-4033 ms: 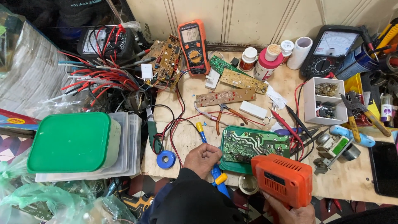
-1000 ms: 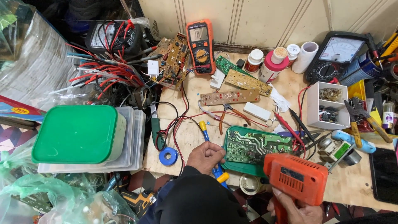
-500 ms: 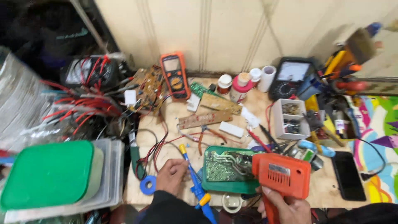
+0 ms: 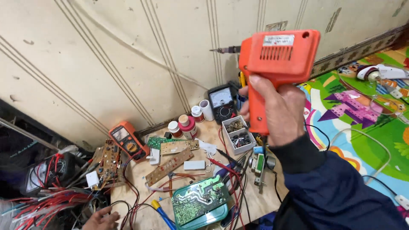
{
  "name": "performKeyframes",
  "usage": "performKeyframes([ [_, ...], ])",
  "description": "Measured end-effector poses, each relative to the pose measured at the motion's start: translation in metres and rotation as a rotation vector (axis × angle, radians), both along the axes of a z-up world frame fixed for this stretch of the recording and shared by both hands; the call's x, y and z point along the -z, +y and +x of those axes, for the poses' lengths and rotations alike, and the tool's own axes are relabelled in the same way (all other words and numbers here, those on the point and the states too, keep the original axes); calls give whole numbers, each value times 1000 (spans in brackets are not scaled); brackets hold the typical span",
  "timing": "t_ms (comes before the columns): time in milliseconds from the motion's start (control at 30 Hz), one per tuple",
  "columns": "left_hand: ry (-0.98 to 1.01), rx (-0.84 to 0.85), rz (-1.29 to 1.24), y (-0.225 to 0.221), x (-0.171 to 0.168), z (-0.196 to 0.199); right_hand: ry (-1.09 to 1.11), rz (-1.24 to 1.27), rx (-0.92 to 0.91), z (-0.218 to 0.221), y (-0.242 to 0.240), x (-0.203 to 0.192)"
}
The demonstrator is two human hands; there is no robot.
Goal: Repairing and inspecting electronic circuit boards using a desoldering gun and manual manipulation.
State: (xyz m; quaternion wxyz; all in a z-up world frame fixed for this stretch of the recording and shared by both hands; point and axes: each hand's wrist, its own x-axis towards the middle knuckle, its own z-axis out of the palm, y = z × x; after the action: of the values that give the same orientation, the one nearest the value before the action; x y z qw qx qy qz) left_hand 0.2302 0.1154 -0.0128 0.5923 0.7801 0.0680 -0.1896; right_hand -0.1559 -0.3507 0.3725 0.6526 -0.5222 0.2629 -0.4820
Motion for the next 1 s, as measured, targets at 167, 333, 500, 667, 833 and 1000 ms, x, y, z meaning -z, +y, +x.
performKeyframes([
  [167, -213, 279, 541, -18, -168, -25, -110, 88, -57, 29, -24, -2],
  [333, -328, 424, 670, -108, -295, -112, -77, 267, -143, 59, -12, 40],
  [500, -430, 685, 910, -157, -212, -115, 75, 257, -240, 82, 4, 64],
  [667, -689, 760, 874, -185, -107, -198, 80, 340, -273, 89, -2, 66],
  [833, -683, 1166, 939, -217, -103, -224, 145, 339, -219, 90, -14, 71],
  [1000, -775, 1276, 1004, -238, -87, -211, 214, 379, -172, 88, -22, 73],
])
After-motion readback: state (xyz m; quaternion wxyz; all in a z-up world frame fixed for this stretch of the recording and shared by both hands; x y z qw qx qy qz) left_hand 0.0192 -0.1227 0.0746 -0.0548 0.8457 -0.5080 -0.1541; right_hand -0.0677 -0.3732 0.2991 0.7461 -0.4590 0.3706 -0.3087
